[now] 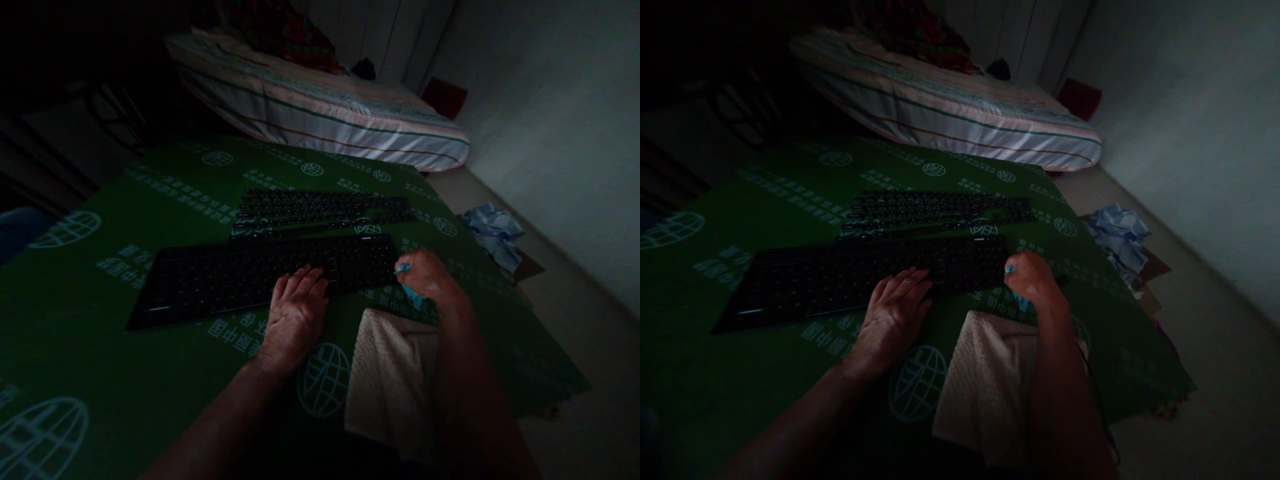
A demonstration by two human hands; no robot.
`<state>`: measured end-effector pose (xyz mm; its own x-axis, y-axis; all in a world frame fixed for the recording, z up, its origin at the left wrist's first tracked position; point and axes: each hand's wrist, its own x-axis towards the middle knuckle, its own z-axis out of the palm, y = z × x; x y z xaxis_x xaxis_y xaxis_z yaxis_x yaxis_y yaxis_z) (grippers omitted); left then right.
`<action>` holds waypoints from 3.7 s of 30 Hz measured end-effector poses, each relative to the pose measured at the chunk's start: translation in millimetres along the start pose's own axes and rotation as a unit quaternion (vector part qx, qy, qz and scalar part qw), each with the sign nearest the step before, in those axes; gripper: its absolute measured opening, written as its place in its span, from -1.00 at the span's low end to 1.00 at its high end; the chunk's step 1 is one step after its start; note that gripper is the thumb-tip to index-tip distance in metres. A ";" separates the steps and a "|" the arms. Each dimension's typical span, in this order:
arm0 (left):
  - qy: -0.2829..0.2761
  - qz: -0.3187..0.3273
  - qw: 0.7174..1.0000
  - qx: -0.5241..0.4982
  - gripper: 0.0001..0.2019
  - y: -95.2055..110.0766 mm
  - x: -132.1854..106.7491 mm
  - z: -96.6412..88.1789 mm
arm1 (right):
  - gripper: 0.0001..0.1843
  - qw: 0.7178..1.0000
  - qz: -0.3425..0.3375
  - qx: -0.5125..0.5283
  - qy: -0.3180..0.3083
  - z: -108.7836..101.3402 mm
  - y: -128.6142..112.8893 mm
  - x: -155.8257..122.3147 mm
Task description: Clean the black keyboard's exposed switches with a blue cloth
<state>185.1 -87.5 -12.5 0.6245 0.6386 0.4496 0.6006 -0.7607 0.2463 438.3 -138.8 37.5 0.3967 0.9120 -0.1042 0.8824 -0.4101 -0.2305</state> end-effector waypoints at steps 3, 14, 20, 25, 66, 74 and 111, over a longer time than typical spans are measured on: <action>0.000 -0.001 1.000 0.000 -0.76 0.0 -0.4 0.5 | -0.77 1.000 -0.002 0.002 -0.018 -0.4 1.1 -1.2; -0.014 -0.009 1.000 -0.011 -0.74 0.1 -0.4 0.3 | -0.79 1.000 -0.009 -0.015 -0.002 2.0 1.3 0.8; -0.010 -0.011 1.000 -0.009 -0.74 0.5 -0.3 0.5 | -0.75 0.998 0.025 -0.008 0.063 2.4 -2.3 3.5; -0.010 -0.017 1.000 -0.015 -0.74 0.9 0.0 0.4 | -0.80 1.000 0.010 -0.007 -0.005 0.5 -3.8 1.9; -0.014 -0.017 1.000 -0.011 -0.74 0.4 -0.6 0.3 | -0.77 0.996 0.071 -0.032 0.055 0.3 -5.1 2.6; -0.008 -0.012 1.000 -0.008 -0.75 0.1 -1.3 0.2 | -0.77 0.996 0.061 -0.051 0.031 0.5 -4.6 3.3; -0.006 -0.009 1.000 0.000 -0.74 -1.0 -1.2 0.9 | -0.73 0.993 0.086 -0.077 0.024 -0.8 -9.7 3.0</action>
<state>184.2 -87.4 -14.0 0.6198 0.6532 0.4349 0.6112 -0.7494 0.2546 431.1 -132.1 40.2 0.5530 0.8291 -0.0820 0.8275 -0.5580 -0.0623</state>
